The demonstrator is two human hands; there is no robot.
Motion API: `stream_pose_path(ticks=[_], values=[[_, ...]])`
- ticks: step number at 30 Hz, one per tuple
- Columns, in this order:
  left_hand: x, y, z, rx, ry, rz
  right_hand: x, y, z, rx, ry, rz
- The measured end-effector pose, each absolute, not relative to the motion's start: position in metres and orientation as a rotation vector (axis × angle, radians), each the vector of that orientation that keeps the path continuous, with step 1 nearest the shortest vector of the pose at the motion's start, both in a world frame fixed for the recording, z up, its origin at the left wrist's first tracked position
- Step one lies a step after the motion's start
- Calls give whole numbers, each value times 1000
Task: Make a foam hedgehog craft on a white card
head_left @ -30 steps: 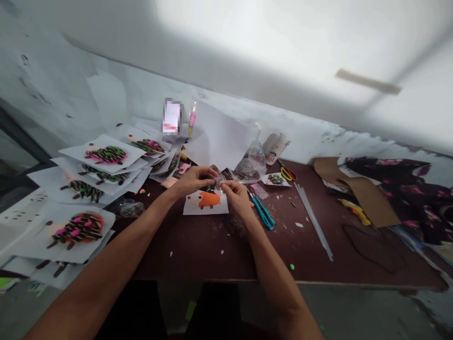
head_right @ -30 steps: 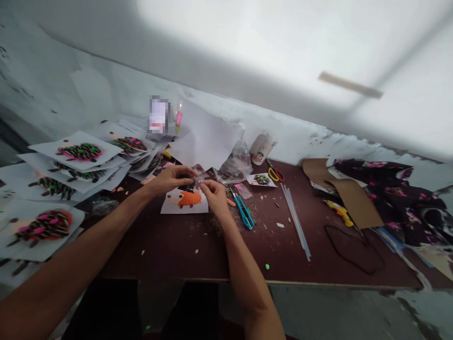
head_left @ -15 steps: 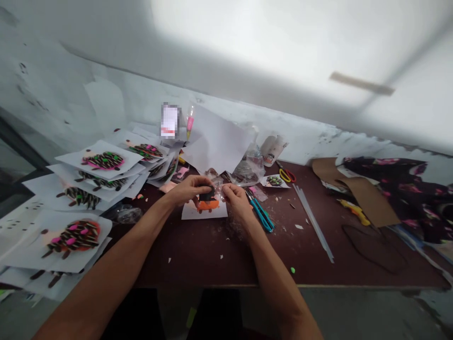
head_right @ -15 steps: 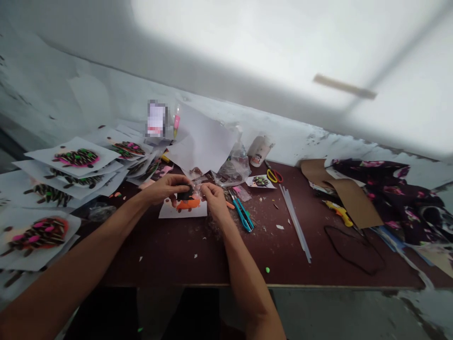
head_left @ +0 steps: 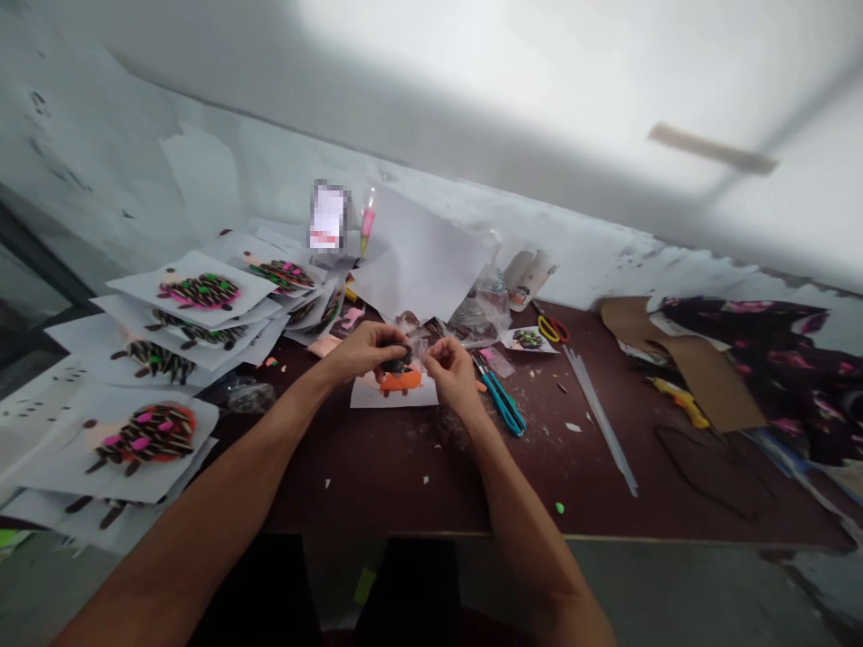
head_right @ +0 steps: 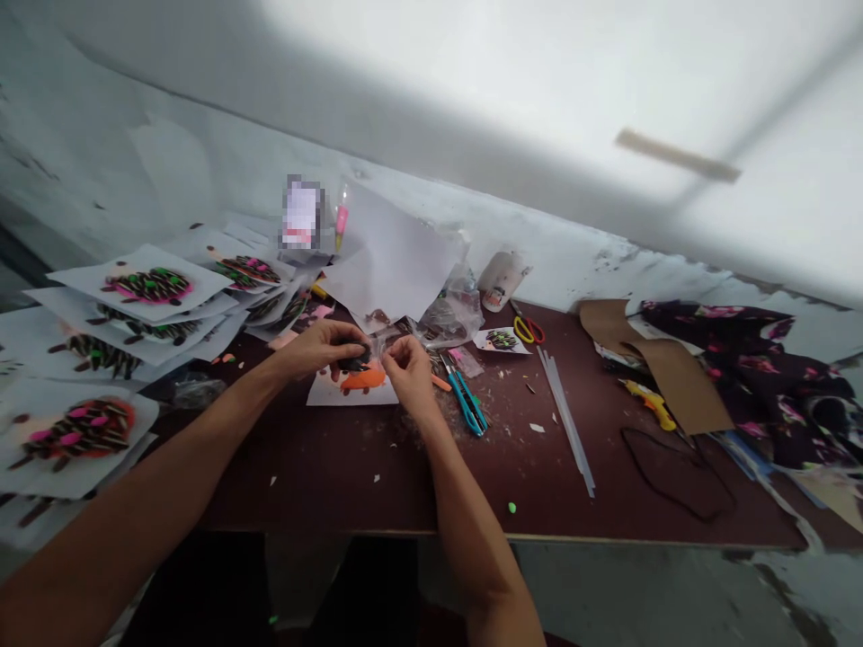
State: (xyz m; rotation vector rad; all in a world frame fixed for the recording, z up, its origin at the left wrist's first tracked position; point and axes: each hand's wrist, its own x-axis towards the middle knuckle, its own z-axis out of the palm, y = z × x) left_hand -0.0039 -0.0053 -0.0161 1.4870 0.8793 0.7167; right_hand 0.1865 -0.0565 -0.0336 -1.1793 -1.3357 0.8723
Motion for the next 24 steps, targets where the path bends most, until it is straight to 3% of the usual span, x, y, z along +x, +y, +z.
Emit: stream_pose_path(ticks=[10, 24], values=[[-5, -3, -23, 1479, 890, 720, 192, -53, -41, -1175, -1379, 919], [2, -8, -29, 1438, 739, 681, 185, -62, -37, -1259, -1514, 689]])
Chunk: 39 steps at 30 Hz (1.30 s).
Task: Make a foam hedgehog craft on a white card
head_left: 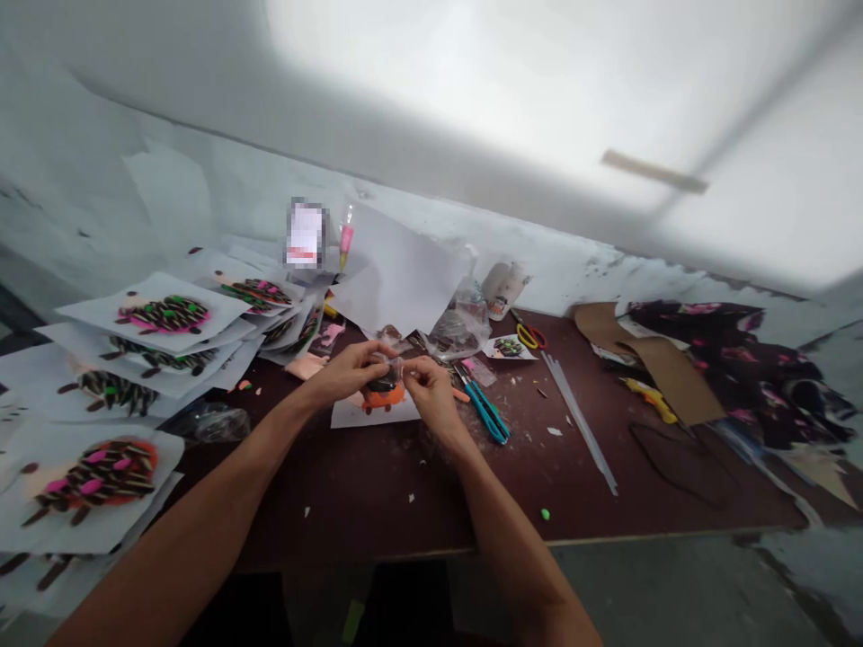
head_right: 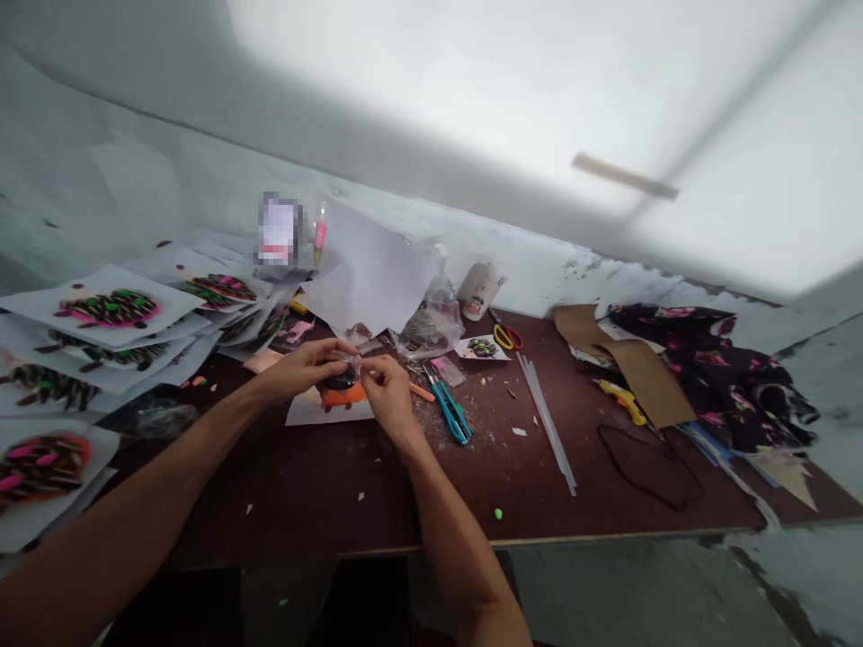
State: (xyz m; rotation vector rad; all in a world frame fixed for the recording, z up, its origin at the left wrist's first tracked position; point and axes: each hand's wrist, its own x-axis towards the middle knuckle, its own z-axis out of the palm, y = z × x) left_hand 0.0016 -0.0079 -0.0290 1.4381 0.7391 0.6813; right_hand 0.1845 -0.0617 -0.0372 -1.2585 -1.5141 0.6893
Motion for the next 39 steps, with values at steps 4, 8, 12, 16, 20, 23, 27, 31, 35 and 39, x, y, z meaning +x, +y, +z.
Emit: stream_pose_path(ticks=[4, 8, 12, 16, 20, 23, 27, 31, 35, 39], values=[[0, -6, -30, 1452, 761, 711, 185, -60, -38, -1255, -1496, 754], [1, -6, -29, 1467, 791, 715, 184, -61, -38, -1229, -1509, 801], [2, -7, -27, 1484, 807, 746, 182, -63, -36, -1270, -1537, 736], [4, -8, -25, 1478, 817, 774, 183, -62, -34, -1265, -1535, 695], [3, -8, -22, 1475, 820, 731, 185, -63, -34, -1230, -1610, 710], [2, -8, -22, 1497, 803, 727, 185, -64, -35, -1220, -1672, 726], [0, -7, -23, 1480, 748, 737, 185, -64, -37, -1226, -1666, 654], [0, -4, -28, 1454, 652, 749, 184, -65, -32, -1196, -1661, 554], [1, -1, -34, 1437, 647, 778, 182, -67, -29, -1187, -1698, 456], [3, 1, -38, 1452, 697, 851, 182, -66, -30, -1216, -1702, 456]])
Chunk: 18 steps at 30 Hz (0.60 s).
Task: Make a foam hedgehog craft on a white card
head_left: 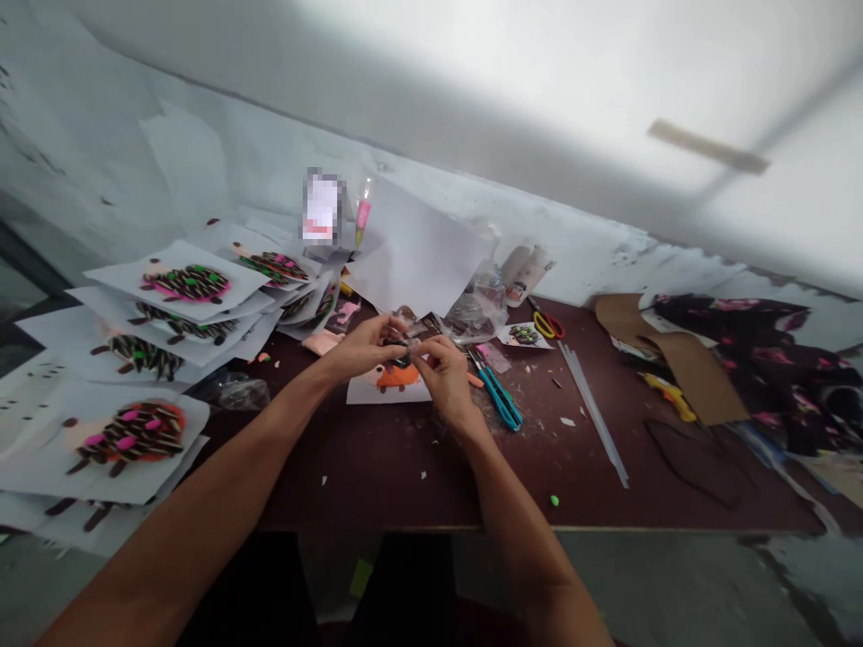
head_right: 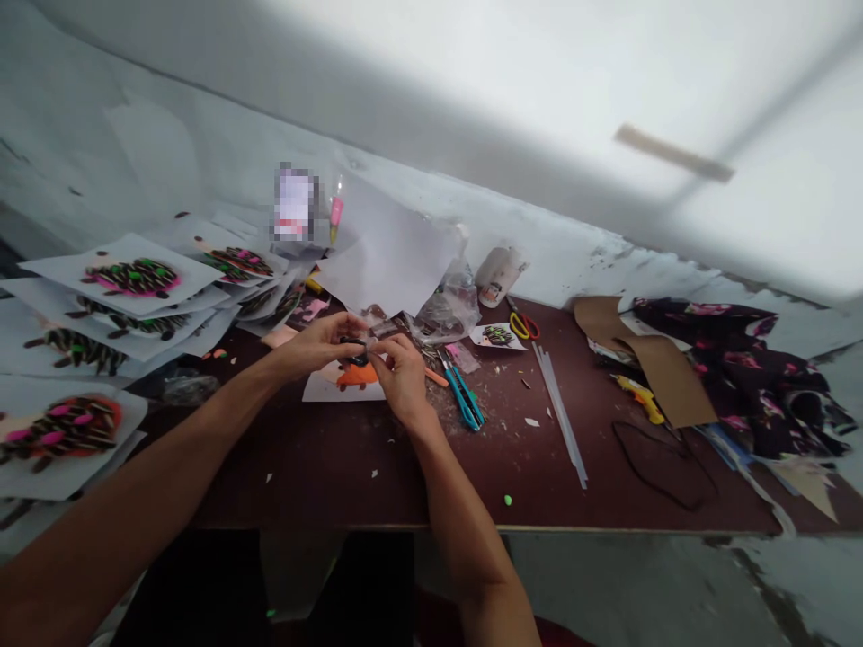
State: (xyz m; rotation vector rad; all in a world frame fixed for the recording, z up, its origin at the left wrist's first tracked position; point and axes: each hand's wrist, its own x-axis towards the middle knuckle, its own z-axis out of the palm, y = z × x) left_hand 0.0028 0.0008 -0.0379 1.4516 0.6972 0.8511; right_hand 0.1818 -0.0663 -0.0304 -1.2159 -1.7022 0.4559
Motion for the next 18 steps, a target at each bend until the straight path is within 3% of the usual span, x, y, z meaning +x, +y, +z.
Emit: stream_pose_path(ticks=[12, 18], values=[[5, -7, -19, 1394, 763, 852, 183, -70, -21, -1205, -1779, 387], [2, -10, -9, 1443, 859, 813, 186, -64, -24, -1080, -1559, 640]])
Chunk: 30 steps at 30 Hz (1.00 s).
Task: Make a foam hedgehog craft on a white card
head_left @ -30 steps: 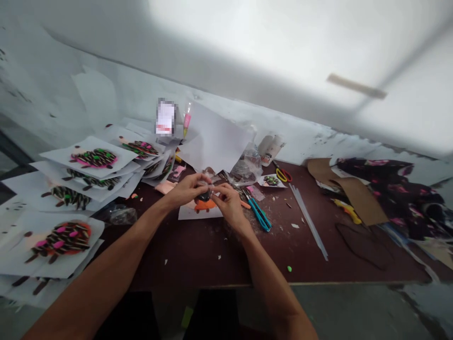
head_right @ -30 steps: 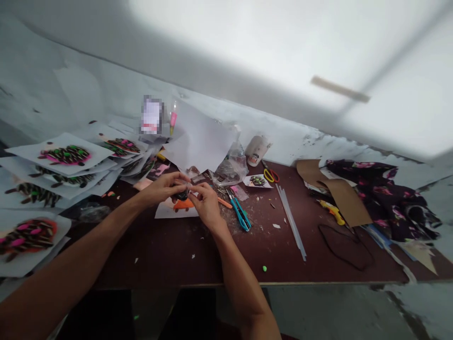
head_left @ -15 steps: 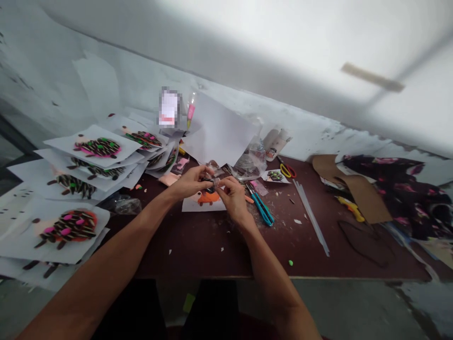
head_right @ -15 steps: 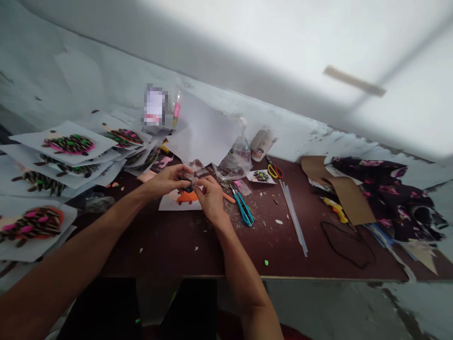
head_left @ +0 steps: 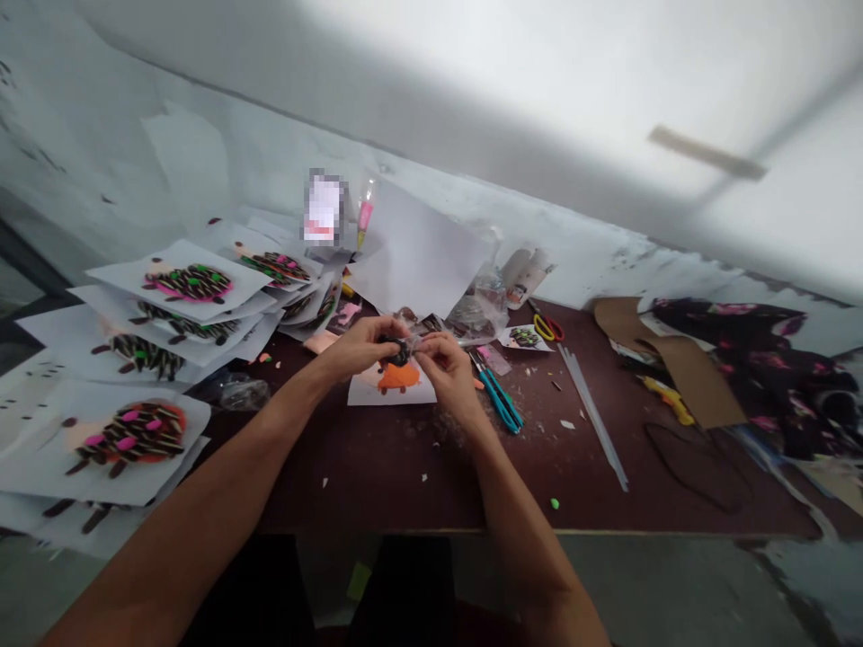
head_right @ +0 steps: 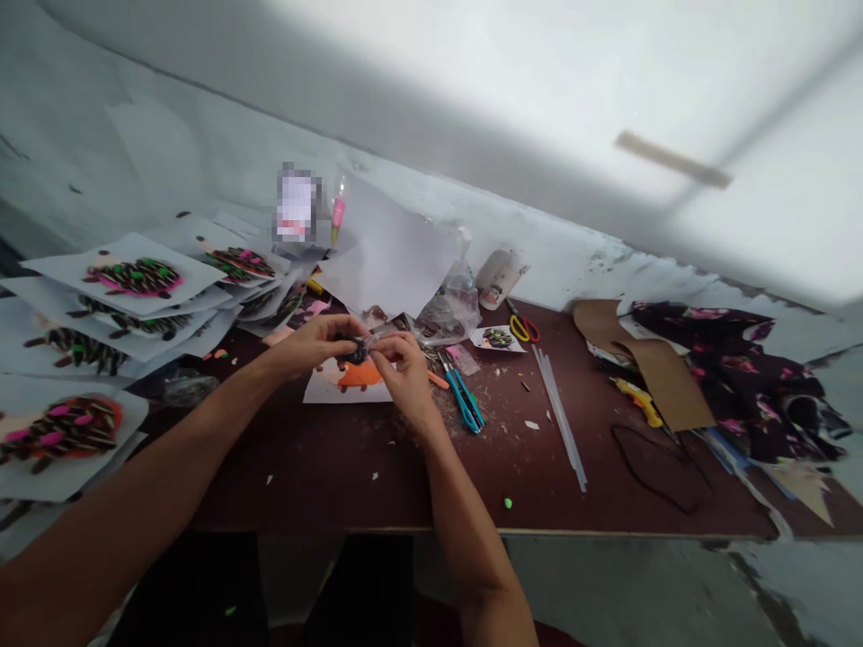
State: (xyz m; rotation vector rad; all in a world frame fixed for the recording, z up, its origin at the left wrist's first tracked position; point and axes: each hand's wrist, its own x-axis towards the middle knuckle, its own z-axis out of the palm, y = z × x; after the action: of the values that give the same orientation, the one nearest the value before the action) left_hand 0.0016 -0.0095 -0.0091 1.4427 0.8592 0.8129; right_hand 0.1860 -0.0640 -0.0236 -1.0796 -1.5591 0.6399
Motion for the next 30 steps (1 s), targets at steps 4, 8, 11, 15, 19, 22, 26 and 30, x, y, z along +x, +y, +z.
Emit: stream_pose_path(ticks=[4, 8, 11, 15, 19, 22, 26, 30], values=[[-5, -8, -1, 1446, 978, 855, 191, -58, -26, -1023, -1360, 809], [-5, -9, -2, 1519, 883, 812, 189, -58, -27, -1018, -1328, 796], [-1, -12, -8, 1575, 818, 711, 183, -62, -26, -1028, -1337, 716], [5, -14, -15, 1521, 751, 735, 177, -67, -23, -1073, -1379, 662], [5, -13, -15, 1441, 769, 808, 177, -69, -21, -1078, -1426, 731], [5, -13, -10, 1374, 771, 840, 177, -71, -20, -1070, -1473, 742], [5, -13, -8, 1317, 777, 900, 174, -74, -17, -1055, -1559, 663], [4, -12, -9, 1322, 765, 930, 175, -74, -16, -1016, -1539, 752]])
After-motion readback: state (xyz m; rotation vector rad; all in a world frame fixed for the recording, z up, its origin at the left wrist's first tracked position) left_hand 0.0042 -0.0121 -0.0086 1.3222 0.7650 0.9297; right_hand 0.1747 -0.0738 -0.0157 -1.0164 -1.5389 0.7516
